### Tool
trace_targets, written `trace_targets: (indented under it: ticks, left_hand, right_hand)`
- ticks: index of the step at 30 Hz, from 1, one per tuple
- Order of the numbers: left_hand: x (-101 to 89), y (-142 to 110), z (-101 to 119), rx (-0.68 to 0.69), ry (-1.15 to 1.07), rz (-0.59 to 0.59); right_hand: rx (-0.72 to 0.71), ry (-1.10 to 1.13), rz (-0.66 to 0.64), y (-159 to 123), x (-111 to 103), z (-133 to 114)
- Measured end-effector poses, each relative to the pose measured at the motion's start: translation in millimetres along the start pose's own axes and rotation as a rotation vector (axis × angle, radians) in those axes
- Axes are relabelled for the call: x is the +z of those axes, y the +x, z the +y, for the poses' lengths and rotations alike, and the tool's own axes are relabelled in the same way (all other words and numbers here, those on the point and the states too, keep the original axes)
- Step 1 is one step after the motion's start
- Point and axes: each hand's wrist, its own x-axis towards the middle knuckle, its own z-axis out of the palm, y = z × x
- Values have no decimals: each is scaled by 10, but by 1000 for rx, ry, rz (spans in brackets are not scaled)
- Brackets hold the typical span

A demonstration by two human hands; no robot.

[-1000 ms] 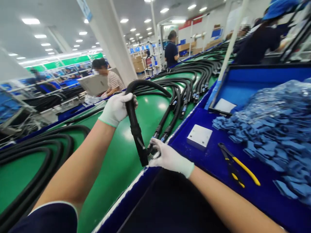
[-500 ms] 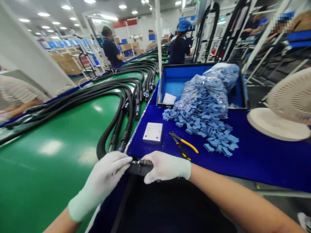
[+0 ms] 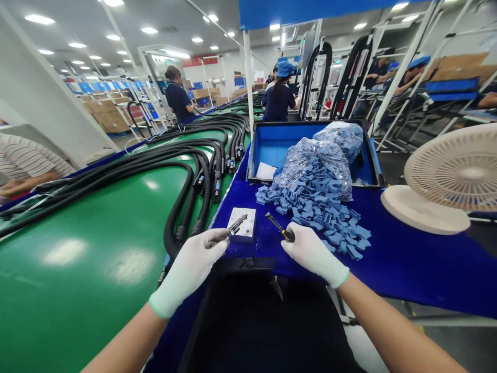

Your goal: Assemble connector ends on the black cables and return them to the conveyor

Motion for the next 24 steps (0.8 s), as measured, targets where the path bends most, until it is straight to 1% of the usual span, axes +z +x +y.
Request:
trace_targets:
  ticks: [1,2,4,6,8,11,16,20,22,24]
  left_hand:
    - [-3,25,70,-11,-24,4]
    - [-3,43,131,-22,-36,9]
    - [5,60,225,-43,-53,20]
    - [23,66,273,-51,-71,29]
    - [47,71,282,-46,-88,37]
    - [86,84,269,-25,-96,55]
    - [152,65,275,83,-11,111]
    - [207,14,261,183,57,161]
    - [196,21,233,207,80,149]
    - [144,87,198,165,85,95]
  right_hand:
    - [-34,105,-15,-3,-45,-37]
    - [-99,201,-31,-17,-93,-89]
    - [-292,359,-85,-70,-177,-228]
    - [-471,479,-155,-130,-228,-381]
    - [-550,549,-176,-170,-232,-501]
    - [-549,577,-135,-180,-173,-573]
    - [-563,560,-79,-168,-84,-537]
    - [-498,530,-74,-183,-34,-484]
    - [-459,499,-55,-188,14,-443]
    - [-435,468,-42,-189,68,-398]
